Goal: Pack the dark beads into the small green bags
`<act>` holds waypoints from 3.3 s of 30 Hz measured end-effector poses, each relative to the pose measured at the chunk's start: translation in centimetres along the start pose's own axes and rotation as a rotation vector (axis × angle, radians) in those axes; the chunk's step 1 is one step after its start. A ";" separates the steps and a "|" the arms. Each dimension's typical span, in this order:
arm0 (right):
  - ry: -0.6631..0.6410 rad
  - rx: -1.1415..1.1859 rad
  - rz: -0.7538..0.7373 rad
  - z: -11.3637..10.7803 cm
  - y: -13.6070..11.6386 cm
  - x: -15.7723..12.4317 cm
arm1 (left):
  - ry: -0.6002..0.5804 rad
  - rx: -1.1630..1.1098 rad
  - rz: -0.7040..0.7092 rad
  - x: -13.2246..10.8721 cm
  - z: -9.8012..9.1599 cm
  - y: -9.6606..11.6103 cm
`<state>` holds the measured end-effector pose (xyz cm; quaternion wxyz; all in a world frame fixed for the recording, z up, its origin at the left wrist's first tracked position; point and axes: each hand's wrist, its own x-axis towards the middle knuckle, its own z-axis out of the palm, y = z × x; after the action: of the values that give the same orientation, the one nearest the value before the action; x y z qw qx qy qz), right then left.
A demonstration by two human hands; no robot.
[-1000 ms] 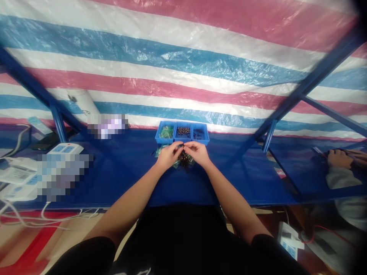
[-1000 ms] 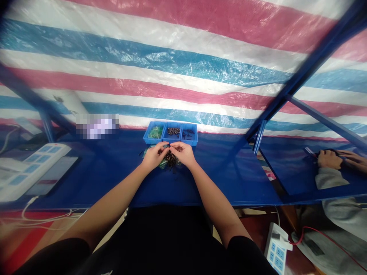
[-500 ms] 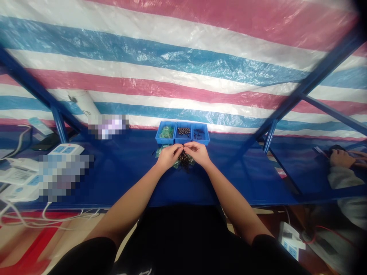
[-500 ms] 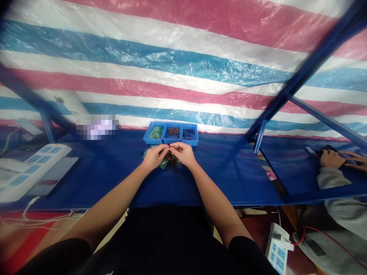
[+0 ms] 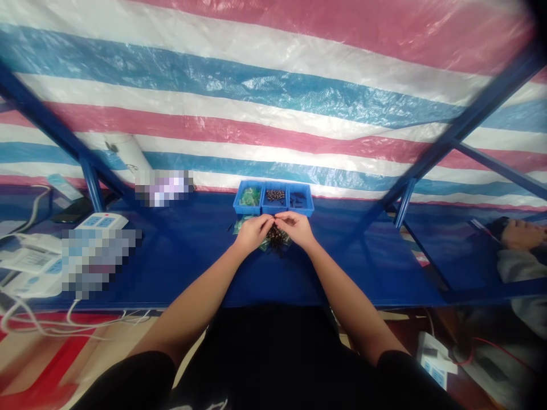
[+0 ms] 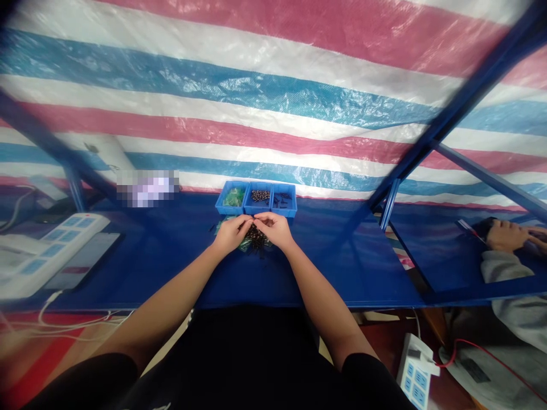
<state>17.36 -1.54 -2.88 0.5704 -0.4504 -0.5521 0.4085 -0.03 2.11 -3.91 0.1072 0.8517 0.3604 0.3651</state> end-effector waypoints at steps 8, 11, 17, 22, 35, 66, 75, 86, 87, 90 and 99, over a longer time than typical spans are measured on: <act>0.001 -0.039 -0.006 -0.1 0.3 0.1 | 0.019 -0.001 -0.038 0.0 -0.2 0.4; 0.009 -0.036 -0.003 -0.2 0.3 0.1 | 0.024 0.003 -0.032 0.0 -0.1 0.3; -0.006 -0.021 -0.001 -0.1 0.3 0.0 | 0.022 -0.006 0.013 0.0 0.0 0.0; -0.002 -0.019 0.005 -0.1 -0.1 0.0 | 0.007 -0.021 0.023 0.0 0.0 0.0; 0.005 -0.017 0.002 -0.1 -0.1 0.0 | 0.029 -0.006 -0.030 -0.1 0.1 -0.1; 0.070 0.188 0.057 -0.8 1.0 1.3 | 0.067 0.001 -0.038 -0.1 -0.1 0.0; 0.062 -0.377 -0.027 -4.3 0.3 1.4 | 0.061 -0.001 -0.033 0.0 -0.1 0.1; -0.999 -0.479 0.223 -4.3 -3.6 -0.8 | 0.076 0.017 -0.041 -0.1 -0.1 0.0; -1.012 -0.496 0.213 -3.9 -3.4 -0.9 | 0.075 0.018 -0.041 -0.1 -0.1 0.0; -1.050 -0.566 0.178 -2.8 -2.7 -1.0 | 0.068 0.019 -0.040 -0.1 -0.1 0.0; -0.719 -0.409 0.081 -2.1 -2.6 -0.9 | 0.059 0.012 -0.037 -0.2 -0.2 0.0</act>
<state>19.30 -3.23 -0.62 0.2235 -0.4044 -0.7678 0.4439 -0.20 1.99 -3.88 0.0982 0.8342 0.3814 0.3860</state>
